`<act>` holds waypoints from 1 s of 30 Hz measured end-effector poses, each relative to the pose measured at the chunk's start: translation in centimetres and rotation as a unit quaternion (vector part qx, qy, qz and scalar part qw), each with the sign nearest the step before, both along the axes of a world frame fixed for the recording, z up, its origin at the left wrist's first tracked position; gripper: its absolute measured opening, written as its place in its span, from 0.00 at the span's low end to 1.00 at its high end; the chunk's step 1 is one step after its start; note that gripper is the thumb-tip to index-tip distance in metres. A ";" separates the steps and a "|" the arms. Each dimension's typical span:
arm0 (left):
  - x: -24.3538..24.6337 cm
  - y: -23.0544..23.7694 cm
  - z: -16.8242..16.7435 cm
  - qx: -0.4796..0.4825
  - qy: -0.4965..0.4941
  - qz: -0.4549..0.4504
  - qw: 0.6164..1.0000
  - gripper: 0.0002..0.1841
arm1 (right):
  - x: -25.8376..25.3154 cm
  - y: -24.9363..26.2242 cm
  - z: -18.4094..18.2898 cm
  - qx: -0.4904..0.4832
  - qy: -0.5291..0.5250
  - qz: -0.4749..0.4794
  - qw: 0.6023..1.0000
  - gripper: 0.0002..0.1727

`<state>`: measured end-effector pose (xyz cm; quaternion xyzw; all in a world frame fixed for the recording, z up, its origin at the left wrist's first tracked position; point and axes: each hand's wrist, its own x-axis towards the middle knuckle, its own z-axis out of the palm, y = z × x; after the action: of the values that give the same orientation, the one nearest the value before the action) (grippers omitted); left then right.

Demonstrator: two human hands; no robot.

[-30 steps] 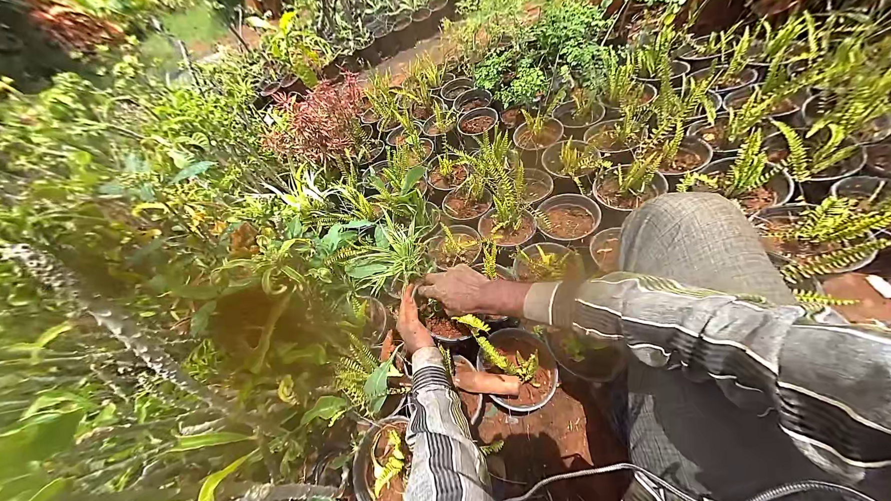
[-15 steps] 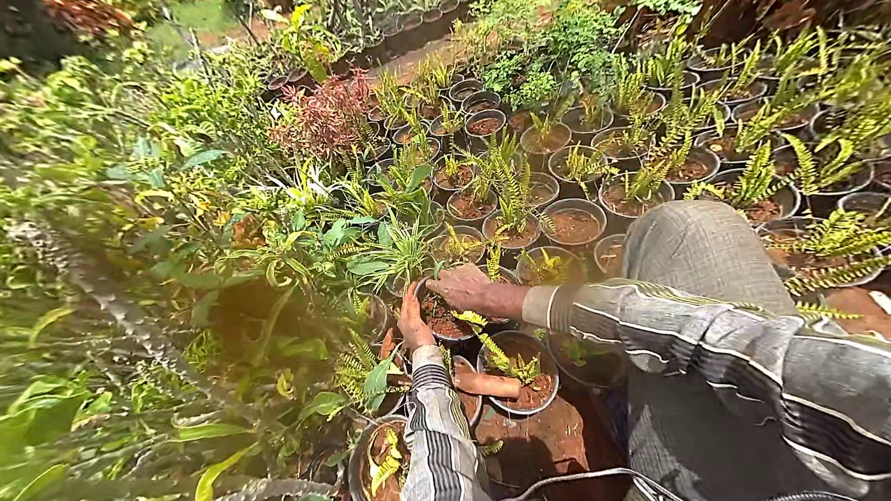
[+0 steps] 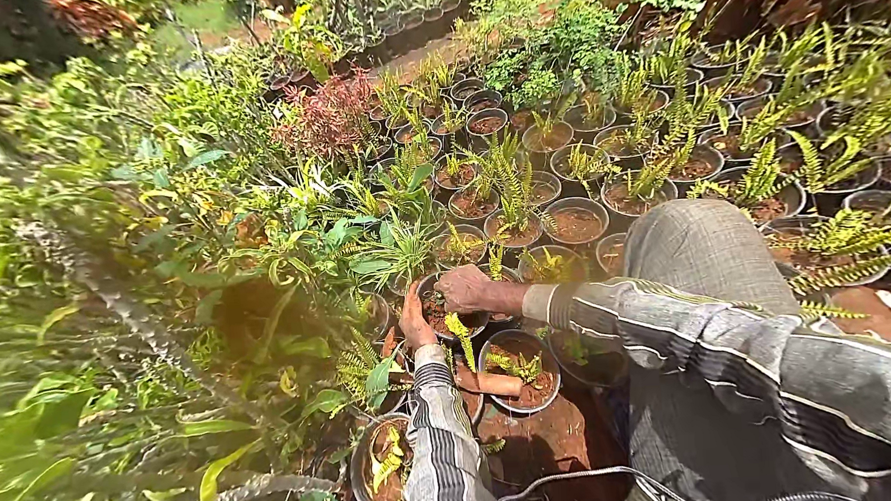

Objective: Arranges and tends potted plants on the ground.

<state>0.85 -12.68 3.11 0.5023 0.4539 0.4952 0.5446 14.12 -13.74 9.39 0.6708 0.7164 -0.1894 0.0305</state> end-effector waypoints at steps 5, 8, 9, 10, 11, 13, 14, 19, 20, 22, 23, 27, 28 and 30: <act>0.1 0.3 0.0 -0.001 0.001 0.014 1.000 0.22 | -0.2 -0.2 3.0 0.004 0.125 -0.048 0.991 0.18; 0.3 0.2 0.3 -0.008 0.033 0.026 0.999 0.22 | 0.3 0.3 7.1 -0.003 0.221 -0.102 0.970 0.21; 0.2 0.0 0.5 -0.005 0.037 0.026 0.999 0.22 | 0.6 0.2 8.6 -0.011 0.270 -0.132 0.954 0.24; 0.2 0.1 0.4 0.000 0.038 0.020 0.999 0.22 | 1.1 0.3 9.4 -0.001 0.311 -0.160 0.937 0.23; 0.1 0.2 0.3 0.006 0.034 0.016 0.999 0.22 | 1.6 0.3 10.0 0.011 0.340 -0.184 0.922 0.21; 0.0 0.2 0.0 0.008 0.025 0.008 1.000 0.23 | 2.4 0.5 10.0 0.029 0.368 -0.220 0.903 0.19; 0.0 0.3 -0.1 0.008 0.022 0.006 1.000 0.23 | 2.6 0.5 9.6 0.033 0.360 -0.232 0.903 0.21; 0.1 0.3 -0.2 0.007 0.023 0.015 1.000 0.23 | 1.6 0.9 6.2 0.078 0.214 -0.136 0.964 0.21; 0.1 0.2 -0.1 0.010 0.023 0.015 1.000 0.23 | 1.3 0.8 5.4 0.083 0.191 -0.105 0.972 0.18; 0.0 0.1 0.0 0.011 0.023 0.011 1.000 0.23 | 0.7 0.6 4.2 0.081 0.151 -0.069 0.983 0.20; 0.0 0.1 0.0 0.009 0.023 0.010 1.000 0.23 | 0.4 0.6 3.4 0.079 0.132 -0.059 0.986 0.23; 0.1 0.4 -0.2 -0.002 0.014 0.013 1.000 0.22 | 0.1 0.7 1.6 0.054 0.062 -0.017 0.996 0.22; 0.1 0.4 -0.1 -0.005 0.008 0.011 1.000 0.22 | 0.2 0.7 1.2 0.050 0.047 -0.008 0.998 0.20; 0.1 0.3 0.2 -0.012 -0.002 0.009 1.000 0.22 | 0.3 0.8 0.5 0.041 0.018 0.009 0.999 0.20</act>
<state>0.98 -12.42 3.32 0.4906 0.4627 0.4959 0.5470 14.44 -12.95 9.90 0.6618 0.7298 -0.1712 -0.0085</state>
